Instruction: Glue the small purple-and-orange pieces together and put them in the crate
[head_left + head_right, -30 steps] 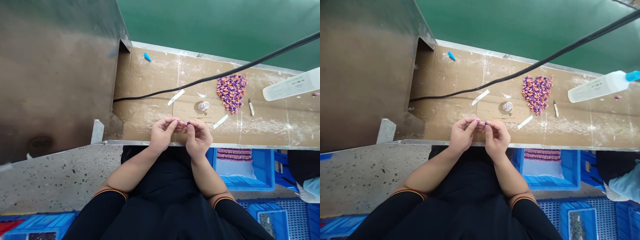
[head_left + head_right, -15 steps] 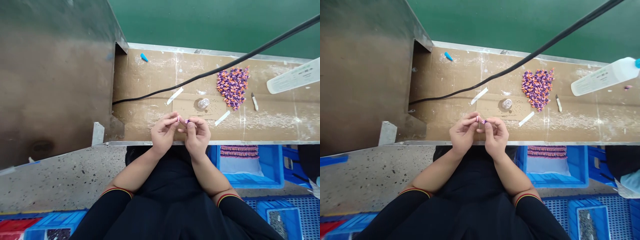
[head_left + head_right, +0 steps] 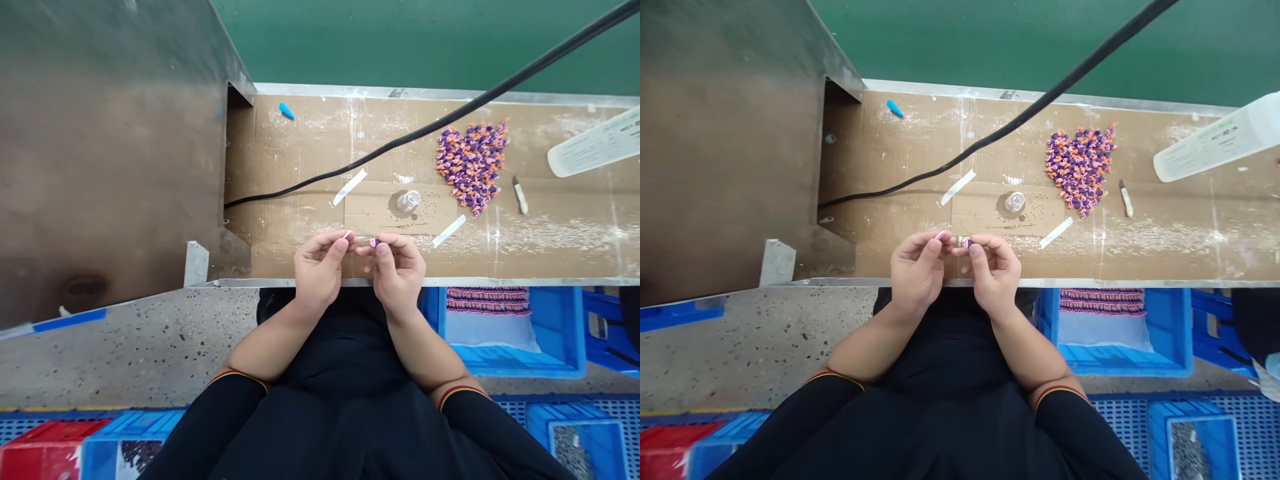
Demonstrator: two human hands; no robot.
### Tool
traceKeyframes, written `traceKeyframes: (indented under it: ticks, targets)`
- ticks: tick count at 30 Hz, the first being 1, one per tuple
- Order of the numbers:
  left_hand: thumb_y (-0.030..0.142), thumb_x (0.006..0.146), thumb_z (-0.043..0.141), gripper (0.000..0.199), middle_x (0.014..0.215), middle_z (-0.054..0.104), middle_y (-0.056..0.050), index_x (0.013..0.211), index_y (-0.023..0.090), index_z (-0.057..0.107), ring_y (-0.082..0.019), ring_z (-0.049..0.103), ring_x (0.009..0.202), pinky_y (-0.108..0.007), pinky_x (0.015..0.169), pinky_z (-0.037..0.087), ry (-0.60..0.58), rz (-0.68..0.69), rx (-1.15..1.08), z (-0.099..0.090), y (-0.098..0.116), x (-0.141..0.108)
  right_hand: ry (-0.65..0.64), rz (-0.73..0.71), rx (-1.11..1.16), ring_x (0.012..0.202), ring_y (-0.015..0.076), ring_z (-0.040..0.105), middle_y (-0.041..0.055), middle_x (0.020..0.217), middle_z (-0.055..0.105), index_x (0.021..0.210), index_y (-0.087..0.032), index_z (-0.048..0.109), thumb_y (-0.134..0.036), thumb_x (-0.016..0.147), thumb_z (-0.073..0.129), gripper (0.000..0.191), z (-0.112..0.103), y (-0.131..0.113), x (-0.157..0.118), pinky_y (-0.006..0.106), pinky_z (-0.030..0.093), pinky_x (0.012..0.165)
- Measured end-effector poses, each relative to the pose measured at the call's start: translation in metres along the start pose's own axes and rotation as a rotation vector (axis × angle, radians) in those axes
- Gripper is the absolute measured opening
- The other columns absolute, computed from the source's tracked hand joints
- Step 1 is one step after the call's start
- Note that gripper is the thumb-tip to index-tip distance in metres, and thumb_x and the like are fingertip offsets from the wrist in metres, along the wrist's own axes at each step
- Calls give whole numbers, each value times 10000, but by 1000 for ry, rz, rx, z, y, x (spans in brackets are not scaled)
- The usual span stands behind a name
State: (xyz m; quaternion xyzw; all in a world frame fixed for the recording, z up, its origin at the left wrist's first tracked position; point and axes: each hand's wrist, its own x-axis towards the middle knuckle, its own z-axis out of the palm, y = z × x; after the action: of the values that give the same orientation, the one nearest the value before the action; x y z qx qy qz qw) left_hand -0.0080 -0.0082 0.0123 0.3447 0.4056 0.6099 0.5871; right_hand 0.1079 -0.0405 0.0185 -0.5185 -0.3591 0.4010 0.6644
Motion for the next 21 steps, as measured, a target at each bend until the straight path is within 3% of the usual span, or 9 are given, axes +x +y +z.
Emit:
traceKeyframes:
  ticks: [3,7,12,21]
  targets:
    - [493,741,1002,318,921,826,-28,898,254,862,-136,775,823,-280,827,663,0,-255,-172,3,3,-2,27,-226,-183,798,167,818,27,959,797,1072,-246,759,-381,1038,739,141,3,1,-3,237,649,554]
    - [454,706,1027,304,934,822,-21,869,254,866,-127,762,859,-259,851,640,-11,-397,-264,3,6,-3,18,-434,-396,872,179,818,42,1009,828,1089,-254,790,-251,1019,747,83,4,0,0,299,708,687]
    - [439,711,1027,289,940,820,-18,874,259,869,-134,759,871,-295,921,647,-14,-415,-282,1,6,-4,2,-559,-520,858,179,823,35,995,849,1078,-257,796,-172,988,767,127,6,-1,4,326,726,747]
    - [428,721,1024,250,932,837,-5,869,289,879,-103,782,881,-194,871,637,-27,-360,-266,4,8,-4,-17,-539,-536,850,183,819,42,993,842,1063,-255,794,-198,1004,749,93,5,0,3,325,721,726]
